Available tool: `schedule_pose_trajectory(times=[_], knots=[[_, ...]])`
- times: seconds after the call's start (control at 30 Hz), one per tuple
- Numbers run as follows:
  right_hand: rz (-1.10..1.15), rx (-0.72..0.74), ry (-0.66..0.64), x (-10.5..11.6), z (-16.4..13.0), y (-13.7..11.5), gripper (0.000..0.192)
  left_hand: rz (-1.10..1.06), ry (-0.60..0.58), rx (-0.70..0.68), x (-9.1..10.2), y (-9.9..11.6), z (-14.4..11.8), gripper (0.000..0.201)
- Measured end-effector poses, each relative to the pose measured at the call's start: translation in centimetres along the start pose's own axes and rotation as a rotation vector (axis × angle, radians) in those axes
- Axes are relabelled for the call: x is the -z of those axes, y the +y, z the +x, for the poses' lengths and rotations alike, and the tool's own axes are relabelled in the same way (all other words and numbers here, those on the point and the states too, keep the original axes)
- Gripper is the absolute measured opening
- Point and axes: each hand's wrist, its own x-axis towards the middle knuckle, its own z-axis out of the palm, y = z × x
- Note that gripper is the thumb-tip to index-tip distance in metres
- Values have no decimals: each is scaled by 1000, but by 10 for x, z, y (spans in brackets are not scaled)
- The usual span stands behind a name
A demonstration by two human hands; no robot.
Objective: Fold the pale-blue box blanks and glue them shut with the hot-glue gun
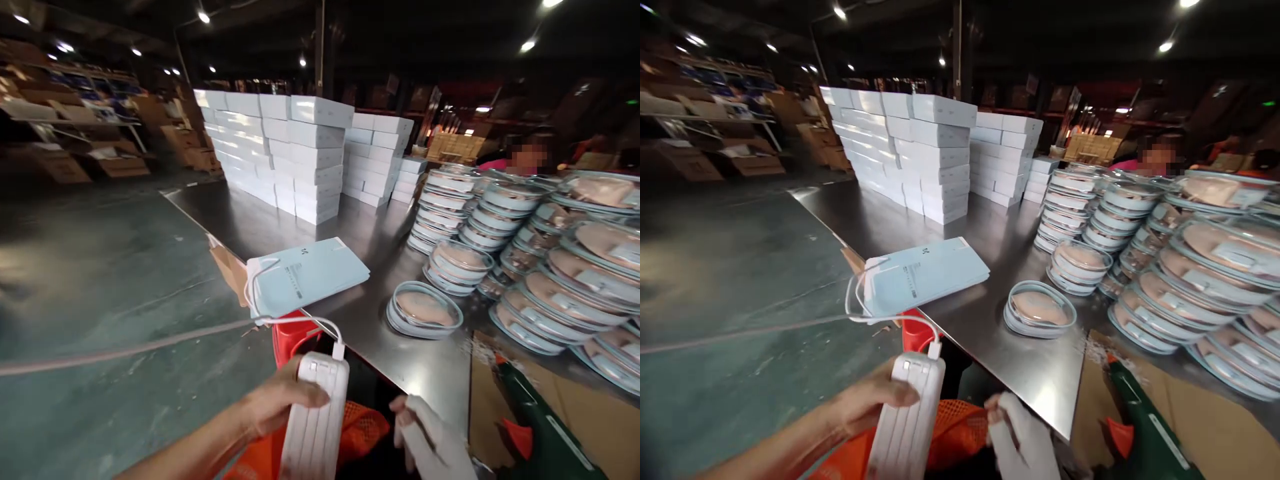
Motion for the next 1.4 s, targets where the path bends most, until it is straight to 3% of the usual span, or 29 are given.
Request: schedule_pose_trajectory(times=[0.13, 0.23, 0.43, 0.6, 0.77, 0.87, 0.97, 1.1, 1.13, 1.27, 1.4], knots=[[-79, 140, -158, 17, 12, -73, 33, -108, -170, 254, -18, -42, -4, 26], [-236, 143, -335, 17, 21, -93, 24, -181, -234, 338, -19, -54, -6, 34], [-640, 236, -419, 16, 32, -99, 28, -253, -428, 331, -12, -61, -5, 42], [-649, 310, -583, 17, 33, -104, 38, -239, -398, 371, -16, -64, -6, 52], [-530, 296, -637, 14, 24, -91, 36, -209, -403, 445, -18, -71, -11, 52], [-490, 247, -629, 13, 17, -90, 35, -188, -410, 453, -19, -71, -14, 62], [-278, 151, -490, 18, 11, -91, 23, -69, -407, 292, -17, -55, -13, 69], [141, 62, 4, 21, 7, -63, 44, 196, -302, -171, -9, -12, 5, 73], [191, 49, 71, 19, 7, -51, 48, 260, -262, -273, -7, 0, 12, 71], [393, 25, 76, 1, 10, -10, 57, 588, -208, -675, -3, 34, 55, 53], [526, -4, 196, -6, 9, 7, 54, 890, -377, -897, 1, 46, 98, 41]])
